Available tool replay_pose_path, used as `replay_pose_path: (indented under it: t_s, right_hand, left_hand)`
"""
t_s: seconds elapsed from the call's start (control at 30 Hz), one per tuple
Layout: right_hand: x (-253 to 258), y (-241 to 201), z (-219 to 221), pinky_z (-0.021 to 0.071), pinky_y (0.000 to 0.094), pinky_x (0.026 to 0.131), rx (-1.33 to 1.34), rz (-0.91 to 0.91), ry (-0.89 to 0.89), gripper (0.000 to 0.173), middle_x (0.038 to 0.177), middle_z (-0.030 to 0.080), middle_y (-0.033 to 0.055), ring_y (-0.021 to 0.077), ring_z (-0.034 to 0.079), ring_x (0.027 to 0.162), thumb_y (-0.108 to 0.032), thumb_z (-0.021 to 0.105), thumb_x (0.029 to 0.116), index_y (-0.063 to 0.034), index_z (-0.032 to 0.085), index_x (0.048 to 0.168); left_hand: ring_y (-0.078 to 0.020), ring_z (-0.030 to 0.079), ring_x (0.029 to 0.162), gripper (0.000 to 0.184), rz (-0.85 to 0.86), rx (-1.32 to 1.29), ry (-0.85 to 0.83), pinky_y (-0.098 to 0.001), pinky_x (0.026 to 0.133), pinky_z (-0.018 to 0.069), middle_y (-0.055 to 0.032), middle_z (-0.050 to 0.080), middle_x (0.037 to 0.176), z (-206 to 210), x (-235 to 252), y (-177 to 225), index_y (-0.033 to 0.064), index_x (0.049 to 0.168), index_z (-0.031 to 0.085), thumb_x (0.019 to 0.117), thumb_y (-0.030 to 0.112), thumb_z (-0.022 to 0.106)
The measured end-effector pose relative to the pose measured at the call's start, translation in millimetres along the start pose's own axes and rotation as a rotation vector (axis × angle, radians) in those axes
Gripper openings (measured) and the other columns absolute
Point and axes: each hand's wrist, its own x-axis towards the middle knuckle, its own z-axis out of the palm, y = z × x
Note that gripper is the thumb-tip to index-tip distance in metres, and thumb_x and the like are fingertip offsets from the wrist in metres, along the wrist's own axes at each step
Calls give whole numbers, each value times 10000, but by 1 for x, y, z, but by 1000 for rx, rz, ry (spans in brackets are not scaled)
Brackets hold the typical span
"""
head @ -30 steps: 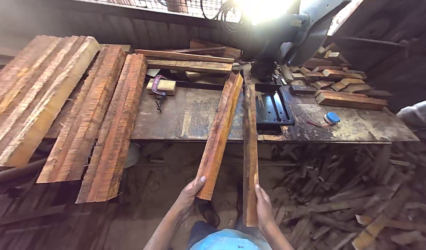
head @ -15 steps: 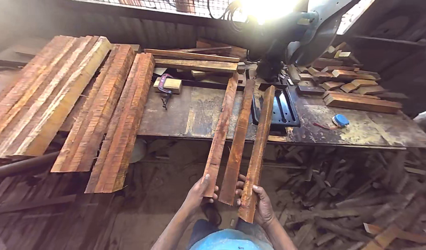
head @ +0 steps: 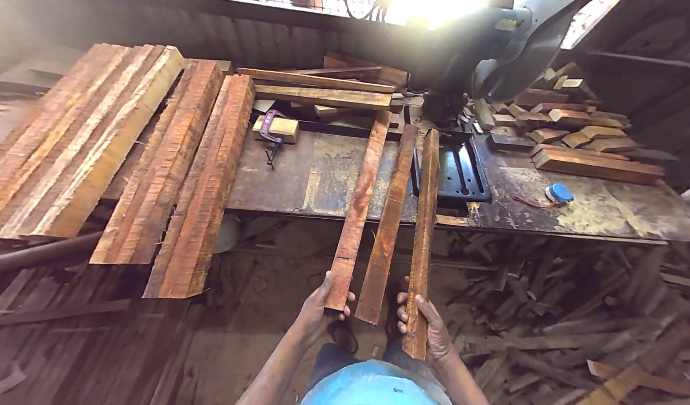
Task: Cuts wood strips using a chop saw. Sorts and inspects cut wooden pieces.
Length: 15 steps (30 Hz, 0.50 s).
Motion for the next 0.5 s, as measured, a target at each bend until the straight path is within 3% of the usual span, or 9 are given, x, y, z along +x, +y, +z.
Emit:
replay_pose_path:
  t_s: [0.1, 0.27, 0.5]
  right_hand:
    - [0, -3, 3, 571, 332, 551, -90, 5, 32, 777, 1084, 645, 183, 208, 648, 671, -348, 685, 943, -130, 272, 1563]
    - [2, -1, 4, 586, 335, 592, -106, 6, 45, 778, 1134, 655, 205, 227, 676, 733, -338, 677, 949, -133, 267, 1577]
    - [7, 3, 8, 601, 358, 609, -116, 12, 65, 756, 1142, 663, 226, 257, 696, 762, -334, 666, 948, -123, 281, 1564]
  left_hand:
    - [-254, 721, 767, 677, -6, 21, 57, -336, 642, 605, -214, 724, 1084, -1, 1, 0, 73, 1404, 560, 1085, 579, 244]
    - [-292, 732, 933, 529, 119, 115, 178, -420, 814, 625, -197, 723, 1095, -3, 2, 1, 4, 1292, 626, 1103, 440, 395]
    - [-292, 733, 975, 435, 226, 245, 178, -433, 872, 625, -180, 724, 1112, -3, 3, 5, 35, 1337, 605, 1100, 367, 454]
